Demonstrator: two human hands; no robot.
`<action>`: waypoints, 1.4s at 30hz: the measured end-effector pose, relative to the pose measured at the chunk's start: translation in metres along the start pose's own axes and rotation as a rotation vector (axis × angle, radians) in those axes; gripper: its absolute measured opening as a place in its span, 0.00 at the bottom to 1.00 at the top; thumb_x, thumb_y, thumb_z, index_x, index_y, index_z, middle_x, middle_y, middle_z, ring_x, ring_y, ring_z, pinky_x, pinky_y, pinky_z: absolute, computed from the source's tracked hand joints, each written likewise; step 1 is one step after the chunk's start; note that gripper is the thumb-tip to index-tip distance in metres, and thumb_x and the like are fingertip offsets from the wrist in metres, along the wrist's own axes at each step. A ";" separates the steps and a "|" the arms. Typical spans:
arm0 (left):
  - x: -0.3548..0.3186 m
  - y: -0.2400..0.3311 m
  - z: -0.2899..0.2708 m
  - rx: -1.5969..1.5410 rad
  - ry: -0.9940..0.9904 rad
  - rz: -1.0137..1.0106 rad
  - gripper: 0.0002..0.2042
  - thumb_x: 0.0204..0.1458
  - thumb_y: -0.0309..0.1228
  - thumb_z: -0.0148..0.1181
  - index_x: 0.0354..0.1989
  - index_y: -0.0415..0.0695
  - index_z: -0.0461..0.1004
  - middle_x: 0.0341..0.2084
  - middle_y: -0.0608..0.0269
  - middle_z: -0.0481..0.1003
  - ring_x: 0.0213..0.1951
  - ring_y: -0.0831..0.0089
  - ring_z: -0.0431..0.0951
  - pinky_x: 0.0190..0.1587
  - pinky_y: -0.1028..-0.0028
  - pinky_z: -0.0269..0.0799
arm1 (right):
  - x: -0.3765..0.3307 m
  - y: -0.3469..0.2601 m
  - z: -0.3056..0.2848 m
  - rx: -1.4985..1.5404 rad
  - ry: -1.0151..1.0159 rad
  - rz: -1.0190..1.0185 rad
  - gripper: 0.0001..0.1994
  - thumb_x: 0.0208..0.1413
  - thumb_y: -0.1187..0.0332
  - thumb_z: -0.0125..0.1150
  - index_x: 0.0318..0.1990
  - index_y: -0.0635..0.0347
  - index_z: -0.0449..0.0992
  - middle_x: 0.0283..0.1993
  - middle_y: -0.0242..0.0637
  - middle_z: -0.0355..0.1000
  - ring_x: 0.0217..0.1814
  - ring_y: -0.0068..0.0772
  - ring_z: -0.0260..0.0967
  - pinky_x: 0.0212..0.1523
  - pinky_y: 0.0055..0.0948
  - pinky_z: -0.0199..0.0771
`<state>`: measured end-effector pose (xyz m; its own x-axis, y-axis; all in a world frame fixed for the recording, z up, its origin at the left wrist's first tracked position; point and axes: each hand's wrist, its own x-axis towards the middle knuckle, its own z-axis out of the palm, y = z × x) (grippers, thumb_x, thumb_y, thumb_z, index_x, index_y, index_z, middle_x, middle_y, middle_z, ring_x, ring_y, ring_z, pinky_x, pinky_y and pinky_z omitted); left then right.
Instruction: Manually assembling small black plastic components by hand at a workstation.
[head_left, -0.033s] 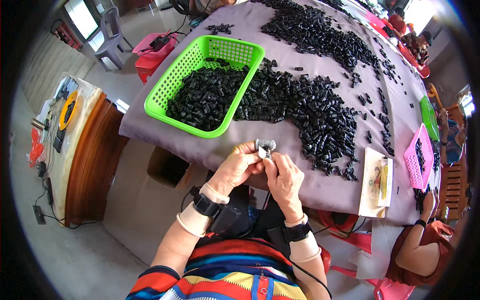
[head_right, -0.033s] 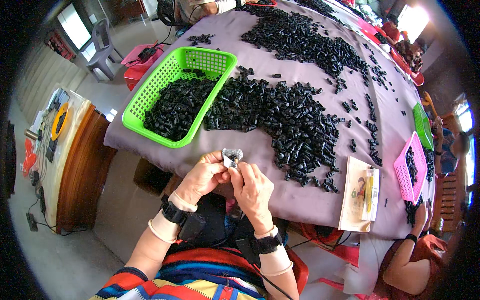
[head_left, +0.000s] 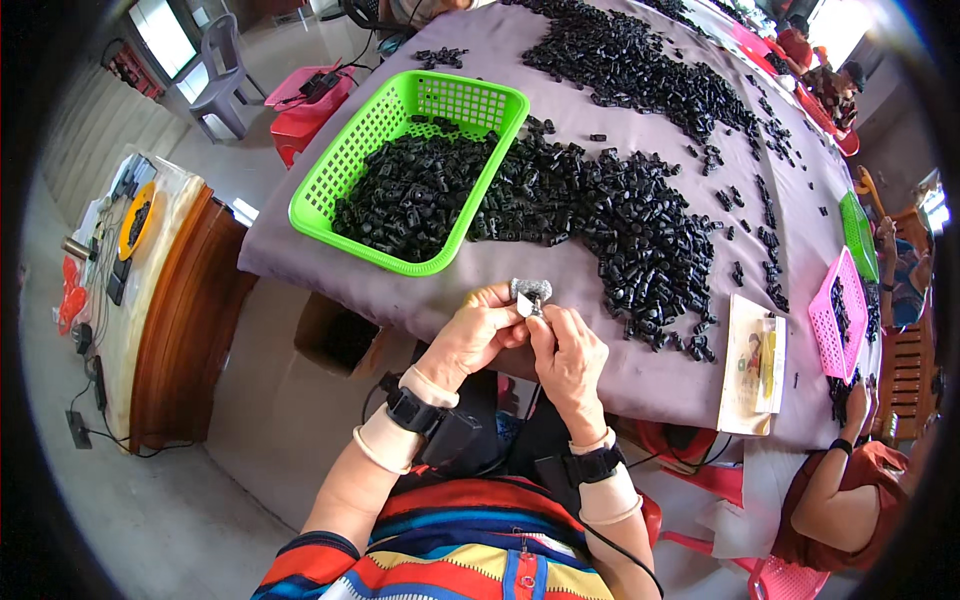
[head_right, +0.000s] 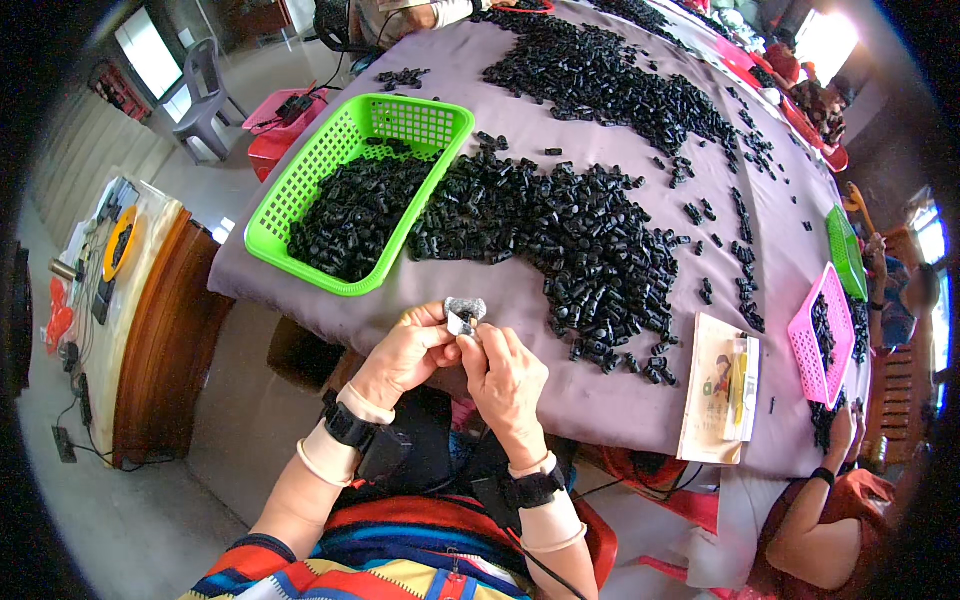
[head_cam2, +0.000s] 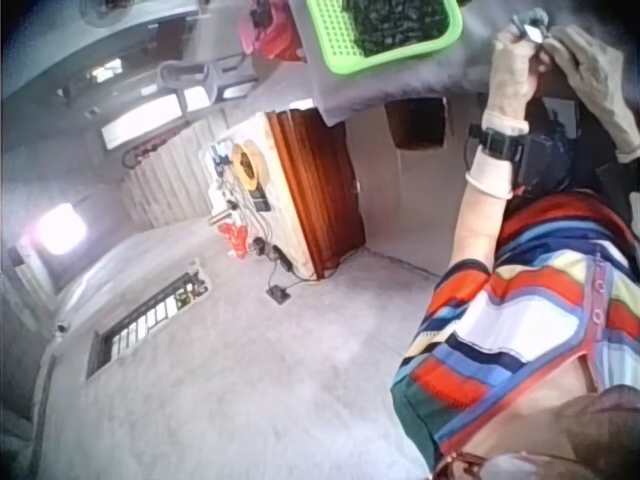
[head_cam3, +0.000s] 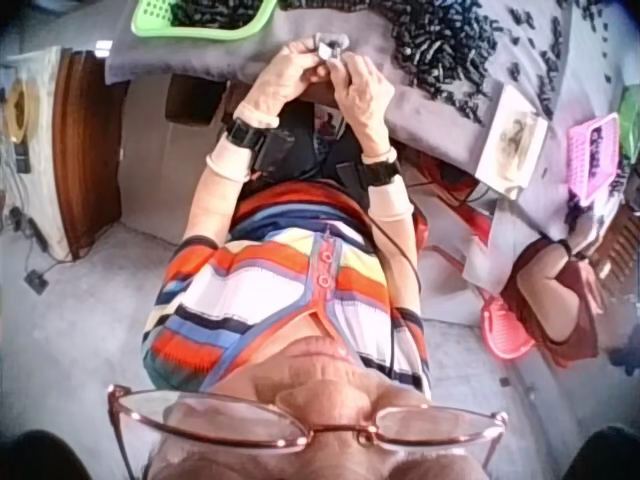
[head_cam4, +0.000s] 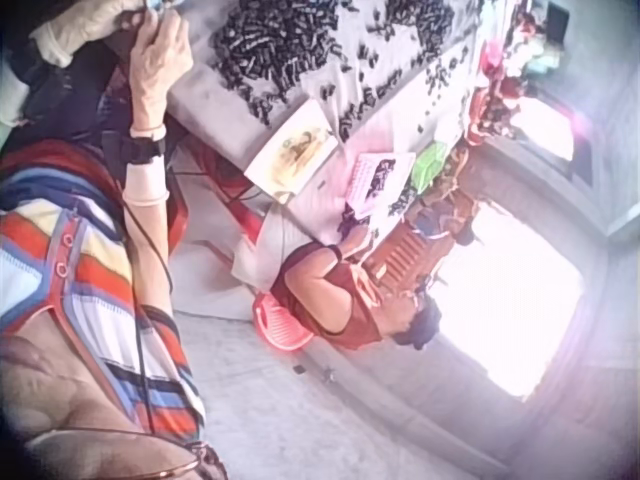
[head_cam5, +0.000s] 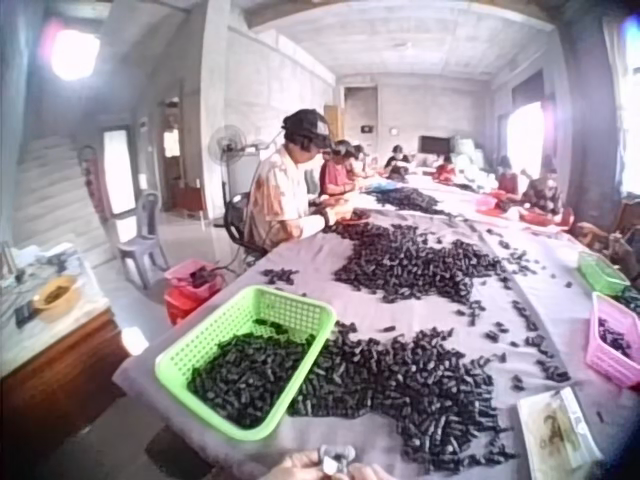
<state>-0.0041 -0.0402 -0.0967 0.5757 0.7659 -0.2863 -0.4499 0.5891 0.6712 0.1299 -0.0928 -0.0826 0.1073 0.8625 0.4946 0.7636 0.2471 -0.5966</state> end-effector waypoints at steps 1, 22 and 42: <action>0.000 0.001 0.001 -0.016 -0.003 -0.002 0.08 0.55 0.24 0.47 0.40 0.42 0.73 0.24 0.72 0.71 0.22 0.85 0.68 0.25 0.86 0.64 | 0.000 0.000 0.000 0.021 0.002 0.000 0.06 0.48 0.67 0.60 0.29 0.58 0.71 0.22 0.37 0.67 0.21 0.40 0.66 0.21 0.32 0.65; -0.003 0.004 0.004 -0.068 -0.053 -0.036 0.11 0.53 0.24 0.49 0.43 0.42 0.73 0.24 0.71 0.71 0.22 0.83 0.67 0.25 0.85 0.61 | 0.000 0.001 -0.002 0.107 0.018 0.026 0.06 0.47 0.69 0.61 0.31 0.59 0.72 0.23 0.37 0.68 0.21 0.40 0.66 0.22 0.31 0.65; -0.002 0.004 0.003 -0.047 -0.068 -0.011 0.10 0.55 0.26 0.50 0.45 0.43 0.72 0.25 0.72 0.71 0.23 0.83 0.67 0.24 0.86 0.61 | 0.001 -0.002 -0.005 0.068 0.004 0.035 0.05 0.48 0.69 0.60 0.31 0.59 0.72 0.24 0.38 0.69 0.23 0.40 0.67 0.24 0.31 0.66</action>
<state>-0.0048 -0.0398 -0.0914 0.6252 0.7409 -0.2455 -0.4741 0.6103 0.6346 0.1315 -0.0948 -0.0781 0.1360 0.8695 0.4749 0.7139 0.2463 -0.6555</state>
